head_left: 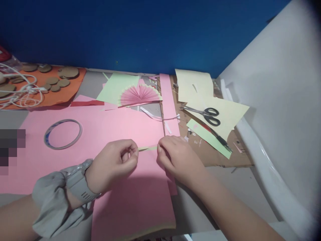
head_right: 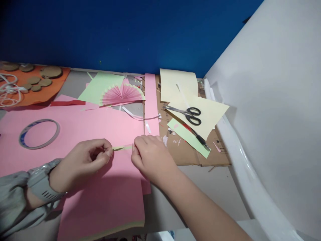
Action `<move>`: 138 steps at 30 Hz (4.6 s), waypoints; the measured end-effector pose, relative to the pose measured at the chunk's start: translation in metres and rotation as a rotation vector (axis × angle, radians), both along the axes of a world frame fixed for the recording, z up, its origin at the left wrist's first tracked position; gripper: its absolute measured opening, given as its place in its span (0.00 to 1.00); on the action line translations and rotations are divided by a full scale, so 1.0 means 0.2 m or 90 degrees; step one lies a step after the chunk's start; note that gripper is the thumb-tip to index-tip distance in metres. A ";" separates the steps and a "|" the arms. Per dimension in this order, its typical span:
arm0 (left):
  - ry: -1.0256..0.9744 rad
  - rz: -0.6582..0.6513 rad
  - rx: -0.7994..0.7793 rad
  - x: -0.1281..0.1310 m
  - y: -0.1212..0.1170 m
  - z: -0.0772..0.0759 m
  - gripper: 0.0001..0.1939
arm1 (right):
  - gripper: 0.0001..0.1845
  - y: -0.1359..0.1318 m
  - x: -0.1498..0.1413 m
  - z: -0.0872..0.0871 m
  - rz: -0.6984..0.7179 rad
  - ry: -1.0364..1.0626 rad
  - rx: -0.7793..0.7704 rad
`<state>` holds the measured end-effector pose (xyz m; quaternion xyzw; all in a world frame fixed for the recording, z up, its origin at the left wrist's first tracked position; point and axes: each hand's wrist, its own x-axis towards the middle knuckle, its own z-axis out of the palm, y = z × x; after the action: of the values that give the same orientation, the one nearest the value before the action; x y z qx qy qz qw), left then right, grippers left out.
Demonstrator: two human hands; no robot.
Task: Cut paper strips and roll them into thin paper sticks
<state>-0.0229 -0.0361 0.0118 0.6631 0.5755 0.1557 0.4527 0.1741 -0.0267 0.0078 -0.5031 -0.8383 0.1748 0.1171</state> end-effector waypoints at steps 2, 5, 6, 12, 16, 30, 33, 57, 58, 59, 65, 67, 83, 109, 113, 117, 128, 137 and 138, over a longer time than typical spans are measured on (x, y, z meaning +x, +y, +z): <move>-0.007 -0.004 0.005 0.00 0.00 0.00 0.06 | 0.06 0.00 0.00 0.01 -0.021 0.004 -0.009; 0.004 -0.022 0.009 0.01 0.00 0.01 0.06 | 0.10 -0.01 0.01 0.02 -0.007 0.066 -0.026; 0.015 -0.028 0.013 0.01 0.00 0.01 0.06 | 0.13 -0.01 0.01 0.02 0.005 0.096 -0.040; 0.038 -0.061 0.053 0.01 0.00 0.00 0.06 | 0.13 0.00 0.04 0.04 -0.036 0.189 -0.090; 0.023 -0.062 0.087 0.01 0.01 0.00 0.09 | 0.14 -0.01 0.00 0.04 -0.013 0.111 -0.042; 0.160 -0.482 0.381 -0.09 -0.15 -0.06 0.24 | 0.07 -0.03 -0.06 0.01 0.059 -0.073 0.089; 0.160 -0.432 0.396 -0.06 -0.22 -0.12 0.23 | 0.06 -0.03 -0.06 0.02 0.054 -0.059 0.088; 0.305 -0.316 0.368 0.07 -0.14 -0.03 0.30 | 0.06 -0.01 -0.04 -0.01 -0.123 0.183 -0.066; 0.310 -0.307 0.367 0.07 -0.13 -0.03 0.32 | 0.06 0.00 -0.04 -0.01 -0.125 0.188 -0.071; 0.312 -0.300 0.361 0.07 -0.13 -0.04 0.34 | 0.06 0.00 -0.04 -0.01 -0.126 0.191 -0.075; 0.345 -0.303 0.309 0.09 -0.13 -0.07 0.29 | 0.06 0.01 -0.04 -0.01 -0.137 0.162 -0.075; 0.345 -0.311 0.296 0.09 -0.12 -0.07 0.30 | 0.05 0.02 -0.04 -0.01 -0.136 0.150 -0.075; 0.296 -0.323 0.252 0.08 -0.10 -0.08 0.31 | 0.06 0.04 -0.04 -0.02 -0.141 0.114 -0.096; 0.327 -0.324 0.294 0.09 -0.09 -0.09 0.36 | 0.06 0.06 -0.03 -0.06 -0.121 0.089 -0.050; 0.333 -0.336 0.262 0.09 -0.07 -0.08 0.37 | 0.07 0.06 -0.03 -0.06 -0.119 0.086 -0.050; 0.350 -0.331 0.241 0.09 -0.06 -0.08 0.38 | 0.07 0.05 -0.03 -0.06 -0.117 0.085 -0.050; 0.361 -0.313 0.243 0.12 -0.04 -0.05 0.36 | 0.07 0.05 -0.03 -0.06 -0.134 0.081 -0.050; 0.371 -0.312 0.284 0.11 -0.05 -0.06 0.36 | 0.02 0.05 -0.01 -0.04 -0.205 0.161 0.009; 0.371 -0.311 0.286 0.11 -0.05 -0.06 0.36 | 0.03 0.06 -0.01 -0.04 -0.200 0.162 -0.004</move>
<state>-0.0001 -0.0454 0.0001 0.8780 0.4570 -0.0282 0.1396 0.1727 -0.0157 -0.0007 -0.6017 -0.7274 0.2190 0.2467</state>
